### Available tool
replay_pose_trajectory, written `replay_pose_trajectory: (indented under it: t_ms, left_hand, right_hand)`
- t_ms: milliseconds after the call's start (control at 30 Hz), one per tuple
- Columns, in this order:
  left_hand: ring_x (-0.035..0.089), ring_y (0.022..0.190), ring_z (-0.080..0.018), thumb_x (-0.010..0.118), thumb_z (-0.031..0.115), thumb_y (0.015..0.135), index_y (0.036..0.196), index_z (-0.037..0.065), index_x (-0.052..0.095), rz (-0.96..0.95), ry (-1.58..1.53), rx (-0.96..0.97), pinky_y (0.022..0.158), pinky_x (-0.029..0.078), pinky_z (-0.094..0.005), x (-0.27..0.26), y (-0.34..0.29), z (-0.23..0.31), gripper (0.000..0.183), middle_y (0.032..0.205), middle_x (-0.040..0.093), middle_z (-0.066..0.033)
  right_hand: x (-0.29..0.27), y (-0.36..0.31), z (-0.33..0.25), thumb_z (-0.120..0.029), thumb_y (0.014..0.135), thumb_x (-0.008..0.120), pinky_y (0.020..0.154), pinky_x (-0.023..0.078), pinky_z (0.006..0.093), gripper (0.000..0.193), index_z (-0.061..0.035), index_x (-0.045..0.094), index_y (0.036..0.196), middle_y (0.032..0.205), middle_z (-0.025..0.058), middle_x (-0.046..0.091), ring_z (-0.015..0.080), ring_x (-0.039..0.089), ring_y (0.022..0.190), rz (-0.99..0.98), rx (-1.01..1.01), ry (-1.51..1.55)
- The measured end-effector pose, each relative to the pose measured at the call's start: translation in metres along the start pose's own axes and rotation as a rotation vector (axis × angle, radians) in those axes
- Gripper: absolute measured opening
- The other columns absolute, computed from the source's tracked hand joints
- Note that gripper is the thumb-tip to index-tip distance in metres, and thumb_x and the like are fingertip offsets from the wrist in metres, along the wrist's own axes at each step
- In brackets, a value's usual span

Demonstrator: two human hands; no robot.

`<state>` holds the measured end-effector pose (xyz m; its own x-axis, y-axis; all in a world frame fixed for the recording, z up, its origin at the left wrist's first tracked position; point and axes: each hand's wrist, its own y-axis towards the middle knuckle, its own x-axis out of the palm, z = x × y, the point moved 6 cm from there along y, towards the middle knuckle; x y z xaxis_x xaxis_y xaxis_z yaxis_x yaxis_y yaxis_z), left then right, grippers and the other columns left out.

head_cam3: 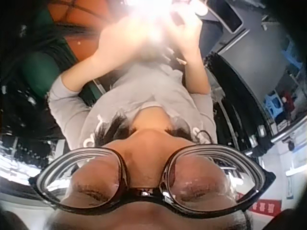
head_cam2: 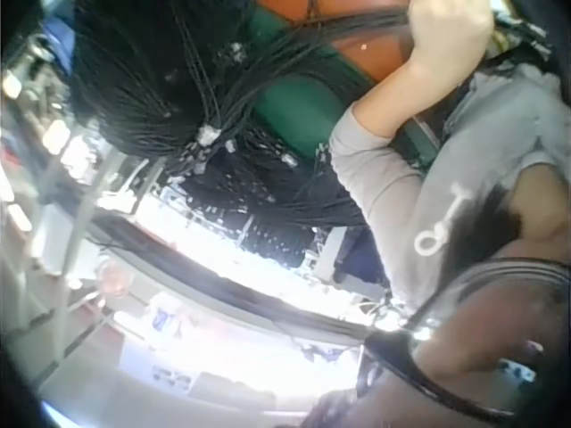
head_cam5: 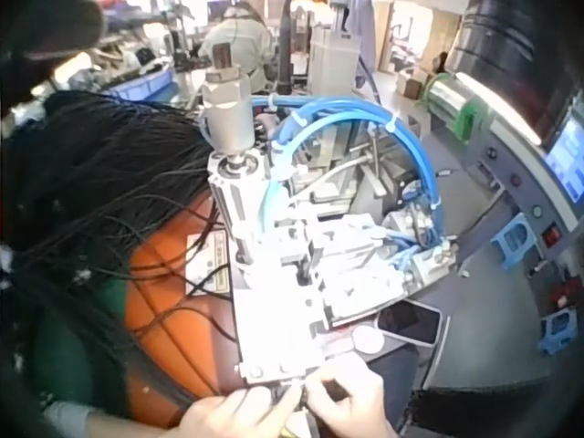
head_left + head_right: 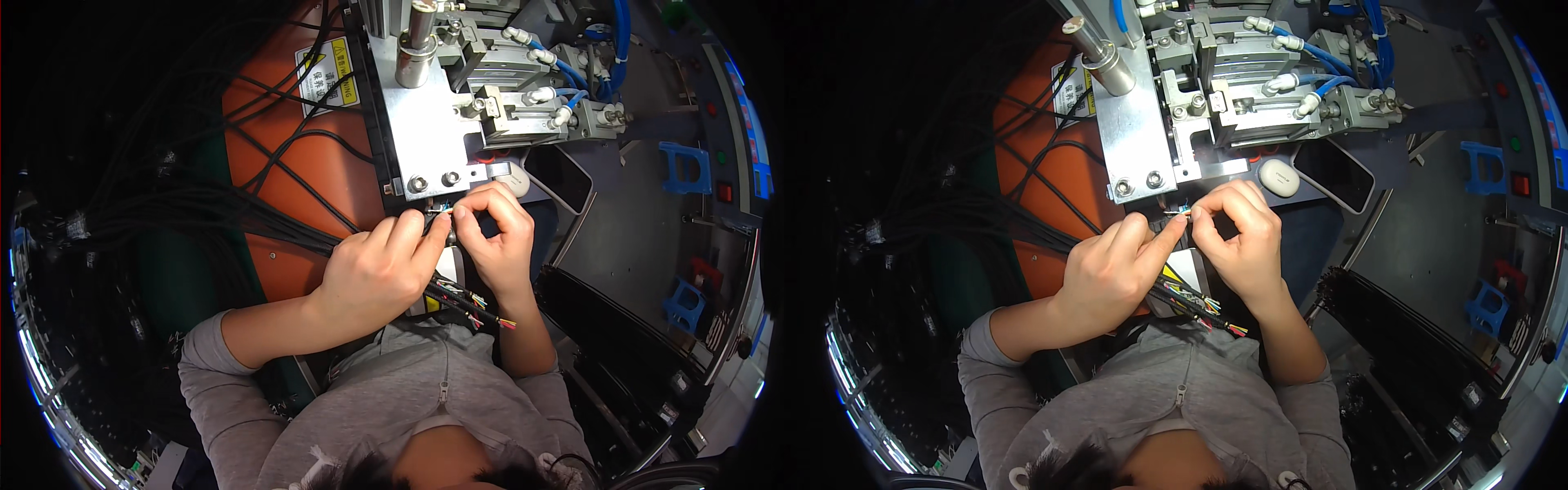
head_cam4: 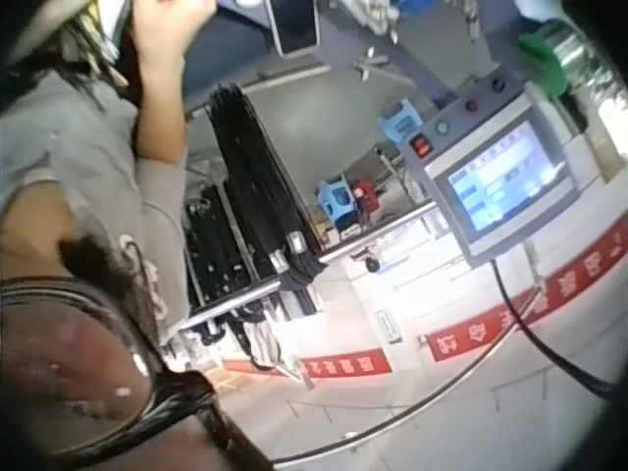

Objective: The person is assembling a multi-wire cable harness by hand. They repeatedly insert individual colored wires into a terminal block, securing them with a crimping tool. The person also organizes and bundles the black cables on the workbench.

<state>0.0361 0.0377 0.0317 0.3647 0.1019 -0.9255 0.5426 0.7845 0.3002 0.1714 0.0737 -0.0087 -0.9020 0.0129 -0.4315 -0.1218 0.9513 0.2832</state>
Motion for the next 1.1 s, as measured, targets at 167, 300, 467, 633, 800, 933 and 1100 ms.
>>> replay_pose_trajectory:
  t_ms: [167,300,467,633,800,933,1100]
  left_hand:
    - [0.046,0.057,-0.0102,0.062,-0.001,0.072,0.11,0.003,0.067,-0.014,-0.012,-0.013,0.043,0.04,-0.0243,0.001,-0.001,0.0,0.039,0.069,0.036,-0.0022]
    - [0.048,0.058,-0.0104,0.062,-0.002,0.072,0.11,0.005,0.067,-0.004,-0.041,-0.022,0.044,0.041,-0.0243,0.001,0.0,-0.002,0.039,0.07,0.038,-0.0022]
    - [0.048,0.057,-0.0108,0.063,-0.001,0.074,0.108,0.008,0.068,-0.011,0.005,-0.017,0.044,0.041,-0.0253,-0.002,0.003,-0.001,0.036,0.07,0.039,-0.002]
    - [0.047,0.054,-0.0114,0.063,0.0,0.075,0.107,0.01,0.069,0.015,0.016,-0.023,0.042,0.038,-0.0267,-0.005,0.005,-0.001,0.034,0.069,0.038,-0.0019]
    - [0.051,0.061,-0.0107,0.064,0.005,0.075,0.103,0.006,0.068,0.019,0.09,0.059,0.043,0.039,-0.0222,-0.003,0.007,-0.001,0.028,0.075,0.047,-0.0015]
    - [0.047,0.053,-0.0115,0.063,0.001,0.075,0.107,0.012,0.07,0.046,0.065,0.016,0.041,0.036,-0.0273,-0.003,0.007,-0.001,0.034,0.068,0.037,-0.002]
    - [0.048,0.056,-0.0106,0.064,0.004,0.076,0.103,0.009,0.069,-0.001,0.088,0.017,0.042,0.037,-0.0244,-0.006,0.006,-0.002,0.028,0.07,0.042,-0.0008]
  right_hand:
    - [0.0,-0.002,-0.002,0.002,0.07,0.066,0.061,0.044,0.0323,0.008,-0.0008,0.058,0.071,0.071,0.0093,0.059,0.0238,0.056,0.066,0.022,-0.047,-0.031]
    - [0.001,-0.002,0.001,0.002,0.07,0.067,0.061,0.044,0.0324,0.009,-0.0014,0.059,0.072,0.071,0.0091,0.059,0.024,0.056,0.067,0.012,0.011,0.017]
    - [-0.002,-0.005,-0.004,0.002,0.07,0.067,0.061,0.045,0.0327,0.009,-0.0018,0.06,0.073,0.072,0.009,0.059,0.0238,0.056,0.068,0.022,-0.061,-0.052]
    - [0.002,-0.002,0.0,0.002,0.07,0.067,0.061,0.045,0.0324,0.008,-0.0018,0.061,0.073,0.073,0.0085,0.059,0.0236,0.056,0.068,0.067,-0.065,-0.01]
    - [0.002,-0.004,0.008,0.003,0.07,0.066,0.061,0.045,0.033,0.009,-0.0018,0.059,0.072,0.072,0.0085,0.058,0.0242,0.056,0.068,0.072,0.022,0.067]
    - [0.001,-0.007,0.005,0.002,0.07,0.066,0.062,0.044,0.0337,0.009,-0.0017,0.058,0.072,0.071,0.0089,0.058,0.0252,0.055,0.068,0.078,0.014,0.048]
    - [0.005,-0.006,-0.001,0.002,0.068,0.066,0.063,0.043,0.034,0.011,-0.0022,0.057,0.073,0.073,0.0092,0.057,0.0257,0.054,0.069,0.079,-0.093,0.003]
